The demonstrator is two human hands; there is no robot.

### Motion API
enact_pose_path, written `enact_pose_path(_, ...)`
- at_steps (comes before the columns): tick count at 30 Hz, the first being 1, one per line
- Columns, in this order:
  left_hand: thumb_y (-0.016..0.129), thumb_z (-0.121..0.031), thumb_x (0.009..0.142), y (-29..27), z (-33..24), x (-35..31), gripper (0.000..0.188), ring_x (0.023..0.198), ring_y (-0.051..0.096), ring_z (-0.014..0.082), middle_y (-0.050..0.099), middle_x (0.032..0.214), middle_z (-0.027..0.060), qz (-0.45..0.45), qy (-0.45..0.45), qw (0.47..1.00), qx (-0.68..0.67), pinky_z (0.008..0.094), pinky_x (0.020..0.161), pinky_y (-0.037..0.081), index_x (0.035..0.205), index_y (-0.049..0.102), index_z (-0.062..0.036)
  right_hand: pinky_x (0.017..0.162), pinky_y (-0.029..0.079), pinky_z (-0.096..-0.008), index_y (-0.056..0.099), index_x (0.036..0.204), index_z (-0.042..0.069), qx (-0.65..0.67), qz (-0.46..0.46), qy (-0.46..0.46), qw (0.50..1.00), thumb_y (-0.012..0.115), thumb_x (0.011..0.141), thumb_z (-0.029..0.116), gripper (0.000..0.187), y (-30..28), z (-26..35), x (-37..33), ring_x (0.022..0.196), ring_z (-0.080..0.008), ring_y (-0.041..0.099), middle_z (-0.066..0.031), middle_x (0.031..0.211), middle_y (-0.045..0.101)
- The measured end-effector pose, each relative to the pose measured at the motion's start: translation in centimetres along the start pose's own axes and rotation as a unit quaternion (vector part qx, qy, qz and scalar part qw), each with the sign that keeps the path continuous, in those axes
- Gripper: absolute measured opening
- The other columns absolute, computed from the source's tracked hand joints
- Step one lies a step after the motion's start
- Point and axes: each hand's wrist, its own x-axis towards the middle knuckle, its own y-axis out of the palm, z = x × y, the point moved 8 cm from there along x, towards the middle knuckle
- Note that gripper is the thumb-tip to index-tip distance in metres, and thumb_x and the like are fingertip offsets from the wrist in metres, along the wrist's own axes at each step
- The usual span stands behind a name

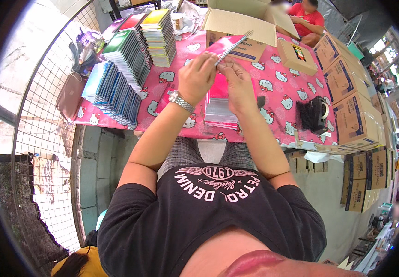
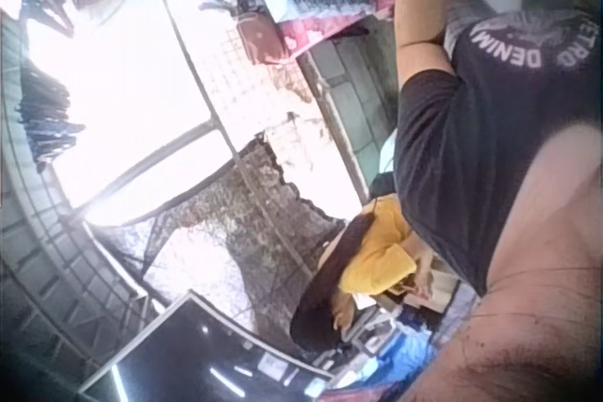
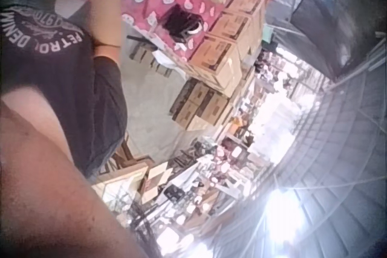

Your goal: The person picks up stacks of small notebooks and places them into a cardboard box, then threads metal spiral bindings through the side holes of more notebooks by hand.

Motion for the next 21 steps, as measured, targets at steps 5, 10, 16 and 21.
enact_pose_path(5,0.067,-0.008,0.08,-3.2,9.9,-1.2,0.017,0.081,0.066,0.0281,0.066,0.093,0.0096,0.044,-0.225,0.973,-0.032,0.0368,0.069,0.052,0.097,0.068,-0.011,0.101,0.04,-0.0405,0.071,0.106,0.009,-0.396,-0.144,-0.285,0.861,0.068,0.087,0.024,0.025,-11.3,4.7,1.3,0.118,-0.0291,0.053,-0.0154,0.12,0.061)
enact_pose_path(10,0.053,-0.022,0.084,5.0,18.2,-8.8,0.023,0.093,0.066,0.0343,0.07,0.102,0.0137,0.475,-0.288,0.829,0.063,0.0431,0.08,0.052,0.095,0.071,-0.0117,0.094,0.046,-0.0462,0.069,0.108,0.006,-0.677,-0.199,0.073,0.705,0.065,0.088,0.03,0.031,-37.6,-10.1,1.8,0.112,-0.0318,0.057,-0.0164,0.117,0.062)
enact_pose_path(16,0.06,-0.017,0.083,8.4,20.1,-19.6,0.023,0.107,0.06,0.038,0.066,0.105,0.0166,0.467,-0.276,0.818,0.189,0.0437,0.093,0.049,0.101,0.07,-0.0079,0.085,0.05,-0.0441,0.066,0.106,0.002,-0.76,-0.139,-0.048,0.633,0.063,0.085,0.019,0.027,-33.0,-12.7,-1.5,0.098,-0.0374,0.062,-0.0201,0.103,0.065)
enact_pose_path(21,0.064,-0.015,0.082,6.3,14.2,-6.8,0.017,0.1,0.06,0.0342,0.064,0.1,0.013,0.195,-0.2,0.955,0.095,0.0432,0.089,0.048,0.098,0.069,-0.0089,0.084,0.049,-0.0443,0.065,0.107,0.004,-0.622,-0.172,-0.146,0.75,0.056,0.09,0.011,0.021,-34.8,-8.0,-0.2,0.095,-0.0355,0.062,-0.0196,0.102,0.064)
